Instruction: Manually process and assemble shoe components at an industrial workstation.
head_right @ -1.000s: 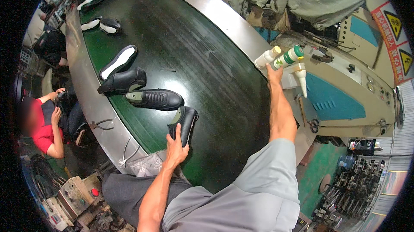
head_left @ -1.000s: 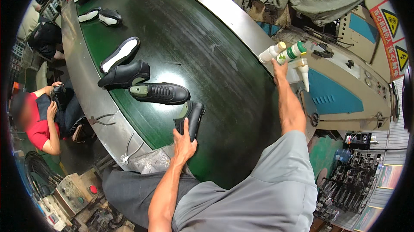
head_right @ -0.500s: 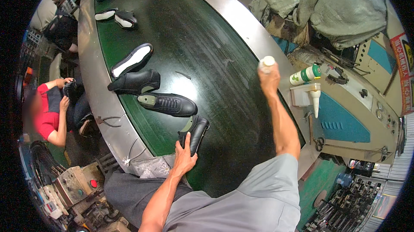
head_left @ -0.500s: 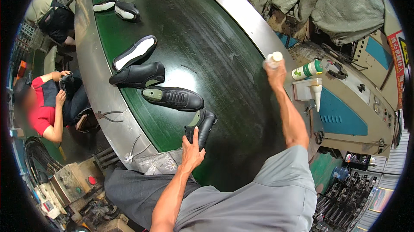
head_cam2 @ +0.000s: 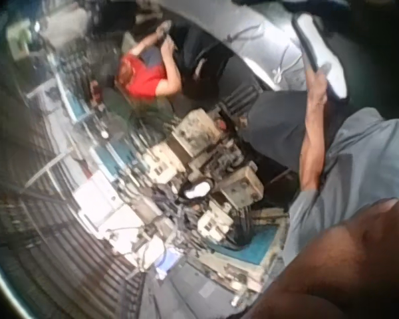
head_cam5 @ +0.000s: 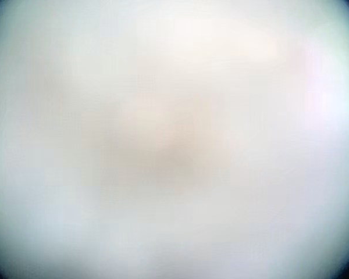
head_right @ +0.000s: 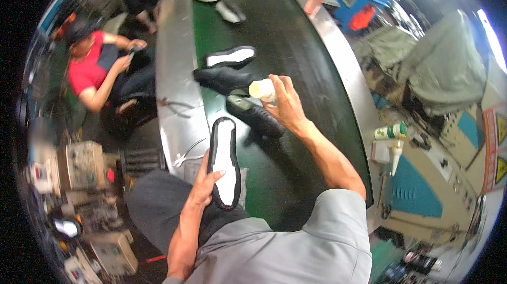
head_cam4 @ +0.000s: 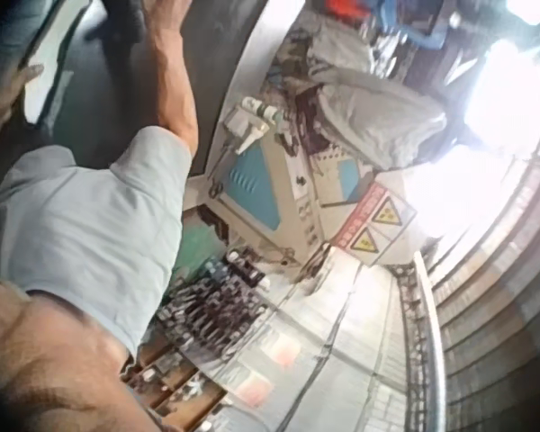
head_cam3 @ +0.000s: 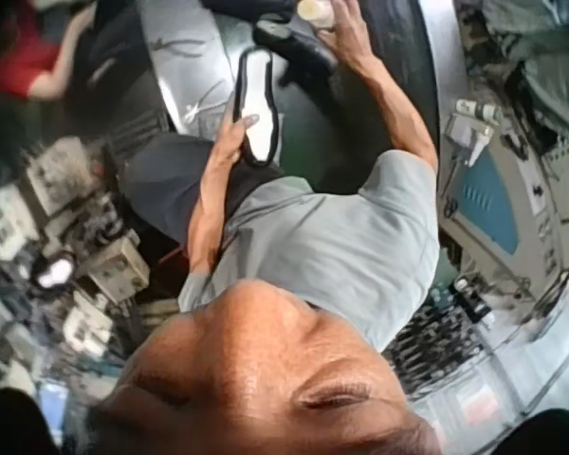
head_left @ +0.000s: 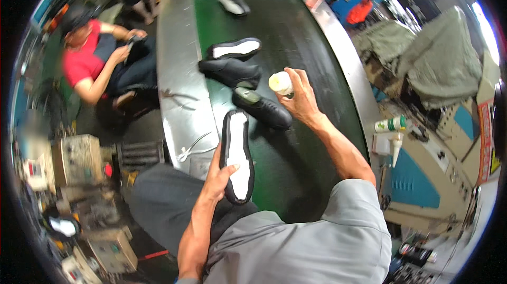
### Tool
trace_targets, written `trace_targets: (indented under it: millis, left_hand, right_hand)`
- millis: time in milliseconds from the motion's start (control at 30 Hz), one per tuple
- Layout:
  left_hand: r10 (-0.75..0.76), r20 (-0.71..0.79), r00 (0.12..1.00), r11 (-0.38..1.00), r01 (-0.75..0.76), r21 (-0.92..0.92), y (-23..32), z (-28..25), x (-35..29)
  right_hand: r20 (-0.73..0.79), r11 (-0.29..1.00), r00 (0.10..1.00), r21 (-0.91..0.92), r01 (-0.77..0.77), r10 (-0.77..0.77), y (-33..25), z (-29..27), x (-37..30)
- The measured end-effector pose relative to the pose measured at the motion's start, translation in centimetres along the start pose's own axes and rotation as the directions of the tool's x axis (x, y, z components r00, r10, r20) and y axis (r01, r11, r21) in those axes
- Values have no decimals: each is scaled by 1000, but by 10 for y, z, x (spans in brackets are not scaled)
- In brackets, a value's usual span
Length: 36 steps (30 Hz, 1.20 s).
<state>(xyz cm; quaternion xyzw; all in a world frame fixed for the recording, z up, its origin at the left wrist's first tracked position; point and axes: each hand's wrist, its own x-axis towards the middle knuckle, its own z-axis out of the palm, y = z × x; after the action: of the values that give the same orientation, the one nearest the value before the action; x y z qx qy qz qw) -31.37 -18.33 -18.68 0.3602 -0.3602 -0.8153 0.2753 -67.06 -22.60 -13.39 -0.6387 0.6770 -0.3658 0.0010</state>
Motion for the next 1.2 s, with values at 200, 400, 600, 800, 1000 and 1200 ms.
trace_targets:
  millis: [200,400,600,800,1000,1200]
  left_hand:
    - [209,-212,954,968,-233,-93,56,-19,-40]
    - [271,-298,915,913,-342,-221,70,-42,-77]
    - [317,-357,879,881,-412,-232,69,-53,-94]
    - [353,-363,863,835,-465,-294,60,-65,-102]
    - [437,-368,821,791,-545,-277,58,-74,-112]
    - [424,-403,811,783,-552,-287,65,-74,-119]
  right_hand:
    - [273,882,883,-177,437,-382,-96,26,61]
    - [364,700,723,-220,679,-587,-174,53,106]
    - [483,476,522,-225,850,-703,-236,74,130]
    - [496,239,338,-254,937,-800,-279,83,141]
    - [508,179,288,-252,951,-812,-298,90,145]
    - [499,179,282,-245,953,-819,-306,93,142]
